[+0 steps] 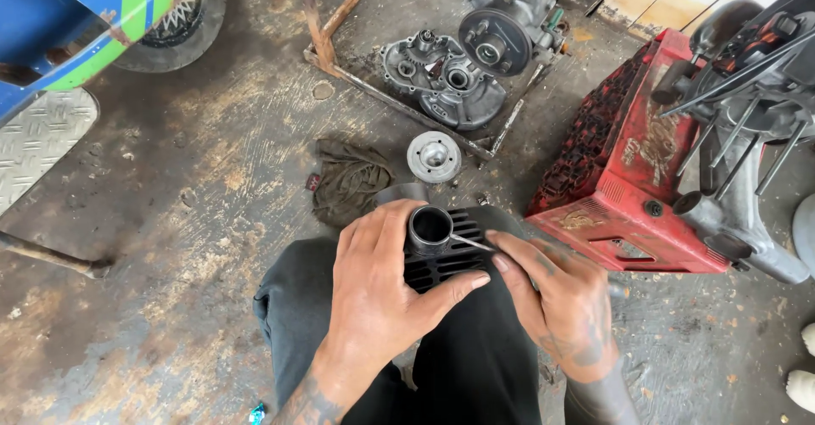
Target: The person sits on the workshop floor holding a motorcycle engine cylinder on their lap. They use a round file to file the edge of the cylinder's exhaust port, rotating the cylinder and repositioning it to file along the port opening, then set the cylinder down and reach for a screwdriver.
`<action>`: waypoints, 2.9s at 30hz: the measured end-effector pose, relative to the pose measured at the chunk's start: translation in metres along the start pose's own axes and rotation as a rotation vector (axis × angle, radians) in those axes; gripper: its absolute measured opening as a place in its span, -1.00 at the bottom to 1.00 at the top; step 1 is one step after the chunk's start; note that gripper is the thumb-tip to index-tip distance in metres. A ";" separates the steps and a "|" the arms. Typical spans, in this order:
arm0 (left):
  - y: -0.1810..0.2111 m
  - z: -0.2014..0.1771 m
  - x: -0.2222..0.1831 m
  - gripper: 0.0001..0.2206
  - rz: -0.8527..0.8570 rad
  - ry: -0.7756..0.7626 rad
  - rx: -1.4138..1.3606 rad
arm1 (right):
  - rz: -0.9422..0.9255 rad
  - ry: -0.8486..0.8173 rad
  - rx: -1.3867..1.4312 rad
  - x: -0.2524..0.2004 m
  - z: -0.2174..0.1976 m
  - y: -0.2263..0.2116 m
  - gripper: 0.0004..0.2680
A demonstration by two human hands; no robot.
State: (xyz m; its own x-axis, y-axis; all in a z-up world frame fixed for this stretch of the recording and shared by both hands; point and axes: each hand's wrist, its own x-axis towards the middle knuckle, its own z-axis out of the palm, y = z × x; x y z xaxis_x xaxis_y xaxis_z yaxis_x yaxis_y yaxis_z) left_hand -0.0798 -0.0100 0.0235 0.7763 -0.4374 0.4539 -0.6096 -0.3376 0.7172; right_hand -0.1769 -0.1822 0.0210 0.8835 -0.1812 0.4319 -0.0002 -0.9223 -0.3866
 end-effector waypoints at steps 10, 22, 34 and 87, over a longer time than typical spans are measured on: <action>-0.002 0.004 0.004 -0.46 -0.064 -0.018 0.026 | -0.082 0.042 0.021 -0.006 -0.007 -0.010 -0.78; -0.009 0.012 0.005 -0.50 -0.043 -0.055 -0.092 | -0.175 -0.053 -0.272 -0.006 -0.019 -0.017 -0.70; -0.034 0.025 0.021 -0.55 -0.095 -0.097 -0.194 | -0.184 -0.029 -0.148 0.020 -0.009 -0.010 -0.78; -0.030 0.022 -0.004 -0.48 0.016 -0.033 0.005 | -0.306 -0.038 -0.120 0.003 -0.001 -0.001 -0.82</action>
State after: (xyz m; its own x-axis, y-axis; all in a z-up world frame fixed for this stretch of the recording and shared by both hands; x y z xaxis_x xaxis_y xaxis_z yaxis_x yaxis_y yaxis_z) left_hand -0.0679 -0.0162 -0.0110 0.7611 -0.4699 0.4472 -0.6224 -0.3348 0.7075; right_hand -0.1744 -0.1820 0.0238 0.8681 0.1214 0.4814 0.2146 -0.9661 -0.1435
